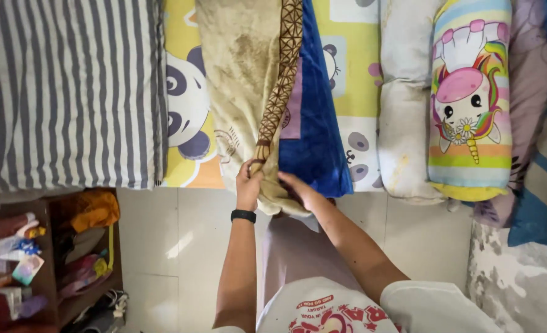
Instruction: The person folds a blue and beige towel and then a purple towel by hand, smoothing and aligning edges before placing them on a bed with panda-themed bedding.
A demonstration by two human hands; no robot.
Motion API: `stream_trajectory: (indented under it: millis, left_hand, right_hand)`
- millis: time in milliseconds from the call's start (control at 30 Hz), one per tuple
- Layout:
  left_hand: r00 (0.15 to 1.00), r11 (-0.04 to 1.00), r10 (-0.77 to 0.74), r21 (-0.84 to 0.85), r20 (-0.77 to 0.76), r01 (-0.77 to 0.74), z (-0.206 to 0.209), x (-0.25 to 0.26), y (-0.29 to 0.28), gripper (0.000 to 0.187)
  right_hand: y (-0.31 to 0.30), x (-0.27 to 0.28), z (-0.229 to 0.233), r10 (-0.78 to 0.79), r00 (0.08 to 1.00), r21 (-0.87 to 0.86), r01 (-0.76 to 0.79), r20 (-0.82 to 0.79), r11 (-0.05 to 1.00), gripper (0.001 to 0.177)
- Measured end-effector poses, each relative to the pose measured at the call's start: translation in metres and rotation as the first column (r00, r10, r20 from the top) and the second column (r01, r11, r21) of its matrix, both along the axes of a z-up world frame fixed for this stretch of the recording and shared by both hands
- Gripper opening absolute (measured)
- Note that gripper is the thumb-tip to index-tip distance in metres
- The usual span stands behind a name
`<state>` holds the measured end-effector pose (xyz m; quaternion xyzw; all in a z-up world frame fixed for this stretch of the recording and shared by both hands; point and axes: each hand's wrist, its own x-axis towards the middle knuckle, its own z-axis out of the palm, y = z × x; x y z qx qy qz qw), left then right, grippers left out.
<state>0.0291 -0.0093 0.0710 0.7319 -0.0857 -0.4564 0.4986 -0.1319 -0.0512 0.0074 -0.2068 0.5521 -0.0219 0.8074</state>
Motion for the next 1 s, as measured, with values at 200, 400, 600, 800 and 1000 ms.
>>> stream_trajectory:
  millis: [200, 400, 600, 800, 1000]
  left_hand:
    - [0.994, 0.985, 0.11, -0.133, 0.011, -0.108, -0.001, -0.012, 0.009, 0.037]
    - [0.991, 1.0, -0.023, 0.023, 0.129, 0.02, -0.007, -0.052, 0.017, 0.051]
    - [0.849, 0.832, -0.474, 0.435, 0.233, 0.344, 0.022, -0.092, 0.013, 0.066]
    - [0.78, 0.838, -0.491, 0.454, 0.388, 0.302, 0.019, -0.119, 0.016, 0.041]
    - [0.713, 0.869, -0.493, 0.323, 0.499, 0.374, -0.008, -0.154, 0.026, 0.028]
  right_hand:
    - [0.03, -0.012, 0.029, 0.252, 0.962, 0.024, -0.256, 0.105, 0.966, 0.06]
    - [0.052, -0.038, 0.003, 0.257, 0.961, -0.196, -0.233, 0.107, 0.953, 0.036]
    - [0.04, -0.061, 0.002, -0.063, 0.984, 0.07, 0.052, 0.168, 0.996, 0.069]
    - [0.004, -0.091, -0.042, -0.001, 0.974, -0.003, 0.002, 0.228, 1.0, 0.056]
    - [-0.055, -0.086, -0.034, 0.117, 0.983, -0.083, -0.106, 0.142, 0.991, 0.083]
